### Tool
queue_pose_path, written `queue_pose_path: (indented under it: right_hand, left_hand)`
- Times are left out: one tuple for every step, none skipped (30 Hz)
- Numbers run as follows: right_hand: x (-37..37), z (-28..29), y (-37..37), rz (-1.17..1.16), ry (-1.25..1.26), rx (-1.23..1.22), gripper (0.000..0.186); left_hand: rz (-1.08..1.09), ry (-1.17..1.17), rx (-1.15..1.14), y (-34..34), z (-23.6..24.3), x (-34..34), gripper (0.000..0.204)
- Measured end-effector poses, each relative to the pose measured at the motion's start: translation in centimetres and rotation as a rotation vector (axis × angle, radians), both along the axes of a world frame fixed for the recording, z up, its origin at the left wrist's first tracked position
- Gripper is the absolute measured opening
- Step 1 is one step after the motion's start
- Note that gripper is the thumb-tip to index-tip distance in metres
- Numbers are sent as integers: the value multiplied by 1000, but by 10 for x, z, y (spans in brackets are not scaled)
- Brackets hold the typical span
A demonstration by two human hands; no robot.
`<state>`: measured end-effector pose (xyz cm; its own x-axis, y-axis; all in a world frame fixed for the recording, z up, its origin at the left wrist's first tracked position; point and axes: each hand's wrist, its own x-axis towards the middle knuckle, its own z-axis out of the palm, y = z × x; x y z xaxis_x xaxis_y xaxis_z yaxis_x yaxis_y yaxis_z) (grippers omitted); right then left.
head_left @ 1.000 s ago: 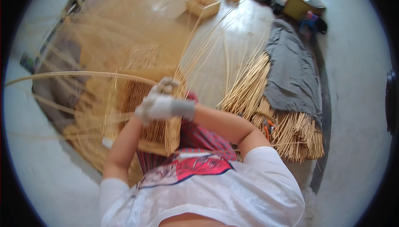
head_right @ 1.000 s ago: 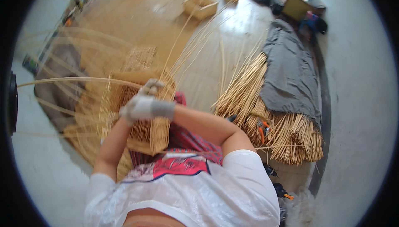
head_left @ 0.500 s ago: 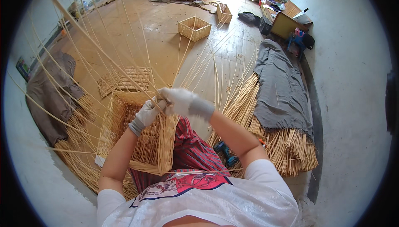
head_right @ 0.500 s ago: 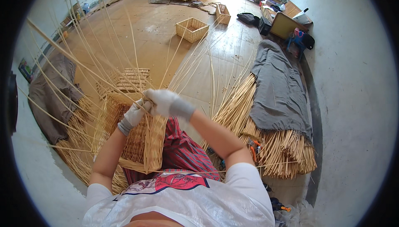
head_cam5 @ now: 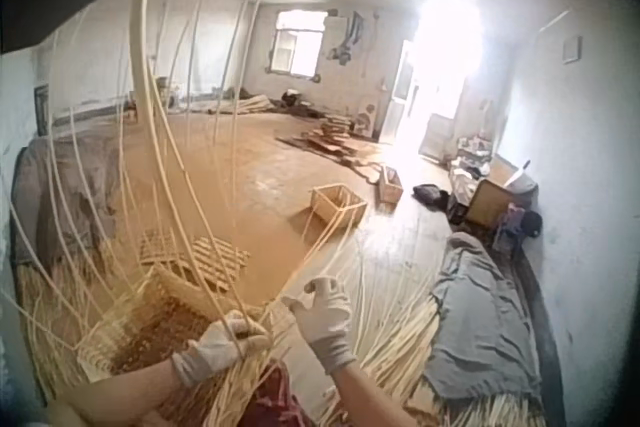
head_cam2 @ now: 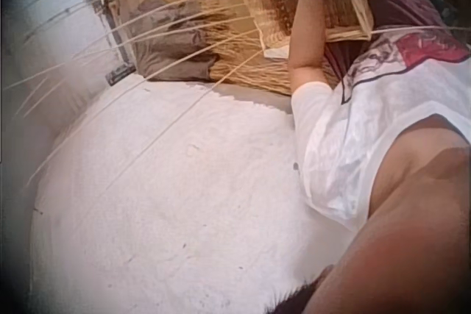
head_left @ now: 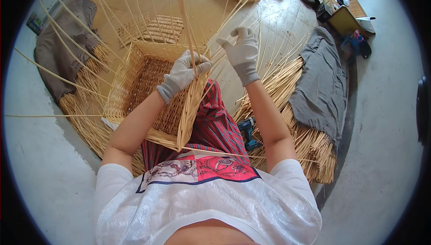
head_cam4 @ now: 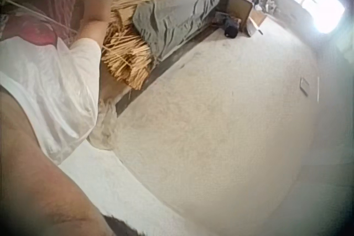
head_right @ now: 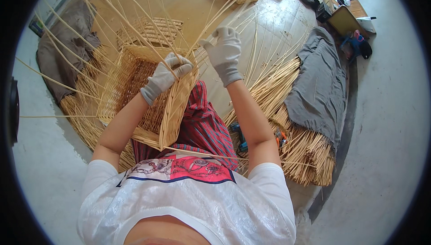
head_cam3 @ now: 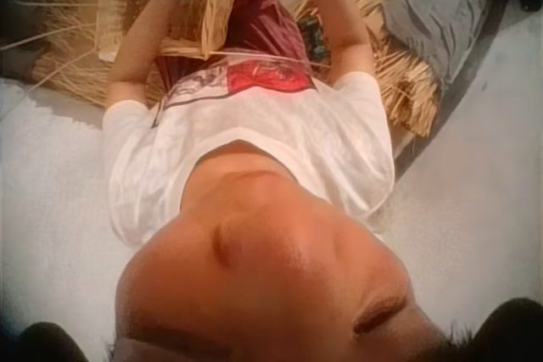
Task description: Weaving a large wicker or bamboo basket using long strips and a power drill for stabilization.
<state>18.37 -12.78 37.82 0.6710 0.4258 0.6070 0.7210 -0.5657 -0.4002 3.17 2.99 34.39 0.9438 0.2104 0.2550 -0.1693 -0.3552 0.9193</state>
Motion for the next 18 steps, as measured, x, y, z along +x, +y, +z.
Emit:
queue_pose_path:
  right_hand:
    - [5,5,0,146,-103,54,33]
    - [11,14,0,291,-189,83,34]
    - [16,23,0,334,-144,-49,33]
    - [21,32,-1,367,-76,-215,32]
    - [24,38,-1,347,34,-438,31]
    - [27,44,-1,251,92,-665,36]
    - [28,46,0,269,191,-726,37]
    - [28,47,0,245,280,-783,39]
    - [27,44,0,225,357,-825,41]
    - [25,40,0,228,212,-750,41]
    - [23,34,0,245,42,-657,41]
    - [19,28,-1,279,-132,-547,41]
    - [17,23,-2,281,-152,-458,39]
    - [14,19,-4,299,-173,-362,38]
    - [12,17,-6,313,-192,-266,37]
    - [10,15,-8,287,-94,-286,36]
    - [9,15,-10,263,0,-308,34]
    - [9,17,-12,202,101,-315,32]
  left_hand:
    - [-25,72,-136,1,1,-1,32]
    - [-35,161,-274,0,1,-1,33]
    - [-13,155,-237,0,1,-2,34]
    - [19,174,-209,-2,1,-2,36]
    - [40,188,-179,-4,1,-1,38]
    - [64,195,-178,-5,0,-1,39]
    - [78,195,-171,-6,0,0,41]
    - [78,186,-165,-6,-1,1,43]
    - [75,183,-193,-5,-2,2,43]
    - [57,161,-224,-3,-3,2,44]
    - [57,126,-252,0,-3,2,45]
    - [52,167,-285,3,-4,1,46]
    - [7,107,-277,5,-4,1,46]
    - [2,74,-260,6,-5,-1,47]
    - [-4,42,-244,7,-4,-1,47]
    - [-18,64,-255,8,-4,-2,47]
    - [-42,79,-253,9,-3,-2,46]
    - [-65,94,-251,9,-2,-2,46]
